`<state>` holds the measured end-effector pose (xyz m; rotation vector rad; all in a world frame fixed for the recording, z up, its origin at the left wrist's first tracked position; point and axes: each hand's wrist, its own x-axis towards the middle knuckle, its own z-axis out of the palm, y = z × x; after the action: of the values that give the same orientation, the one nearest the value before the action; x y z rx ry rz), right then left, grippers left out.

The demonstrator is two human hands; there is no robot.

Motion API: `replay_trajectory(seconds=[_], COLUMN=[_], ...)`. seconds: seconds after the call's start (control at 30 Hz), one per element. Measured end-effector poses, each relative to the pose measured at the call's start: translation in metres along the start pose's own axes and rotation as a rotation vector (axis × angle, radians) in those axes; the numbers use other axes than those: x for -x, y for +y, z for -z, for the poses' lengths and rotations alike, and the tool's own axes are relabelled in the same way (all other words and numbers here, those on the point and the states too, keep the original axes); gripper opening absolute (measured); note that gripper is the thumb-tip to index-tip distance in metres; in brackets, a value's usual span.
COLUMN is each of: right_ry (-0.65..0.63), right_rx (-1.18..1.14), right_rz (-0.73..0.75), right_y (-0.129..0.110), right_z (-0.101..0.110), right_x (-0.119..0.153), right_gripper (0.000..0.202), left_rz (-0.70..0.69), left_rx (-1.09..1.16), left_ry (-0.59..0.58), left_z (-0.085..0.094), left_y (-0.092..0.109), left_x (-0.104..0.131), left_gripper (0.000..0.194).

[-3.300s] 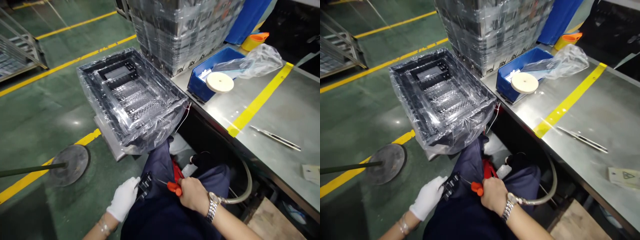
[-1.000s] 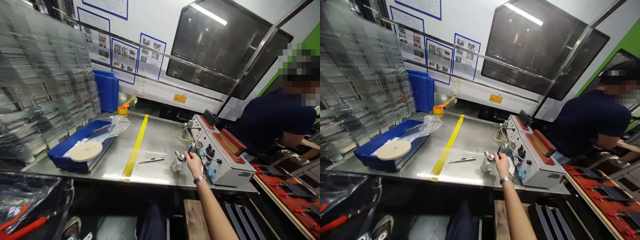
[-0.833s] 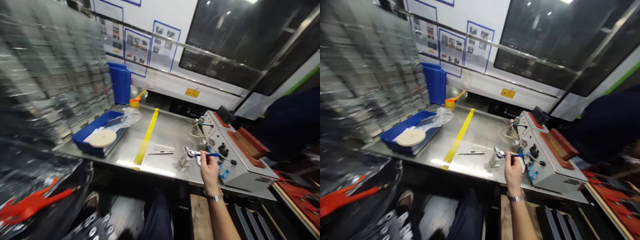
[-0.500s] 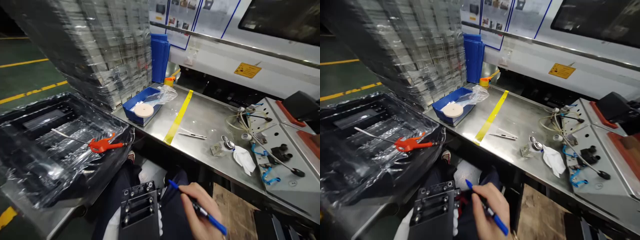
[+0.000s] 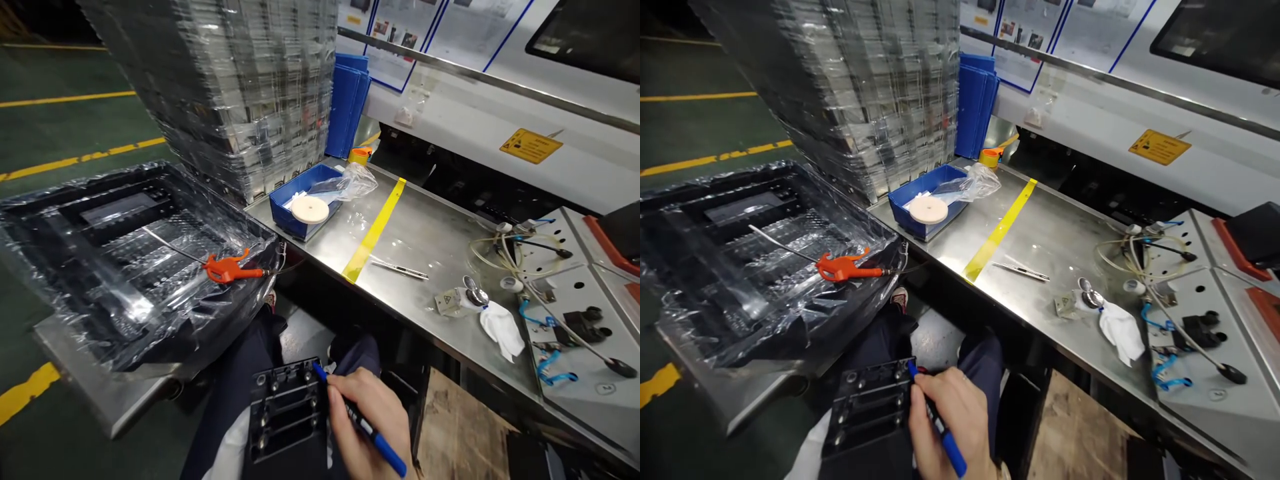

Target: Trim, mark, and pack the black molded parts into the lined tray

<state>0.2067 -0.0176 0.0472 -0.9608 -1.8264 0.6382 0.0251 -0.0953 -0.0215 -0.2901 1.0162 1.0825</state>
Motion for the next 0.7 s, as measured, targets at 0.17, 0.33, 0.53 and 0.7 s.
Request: replay_trajectory(seconds=[0.17, 0.33, 0.53, 0.7], right_ry=[0.108, 0.121, 0.103, 0.085], right_rx=[-0.03, -0.053, -0.065, -0.088], right_rz=[-0.016, 0.006, -0.024, -0.003], right_y=[-0.01, -0.014, -0.015, -0.019], right_z=[-0.001, -0.004, -0.004, -0.009], right_x=[0.0, -0.001, -0.003, -0.005], right_gripper=[0.02, 0.022, 0.02, 0.021], left_rz=[-0.105, -0.124, -0.015, 0.114], left_rx=[-0.028, -0.054, -0.017, 0.023], left_ry=[0.078, 0.065, 0.012, -0.053], left_z=[0.01, 0.011, 0.003, -0.004], left_y=[0.003, 0.01, 0.002, -0.003], left_x=[-0.003, -0.005, -0.001, 0.002], left_gripper=[0.029, 0.03, 0.037, 0.048])
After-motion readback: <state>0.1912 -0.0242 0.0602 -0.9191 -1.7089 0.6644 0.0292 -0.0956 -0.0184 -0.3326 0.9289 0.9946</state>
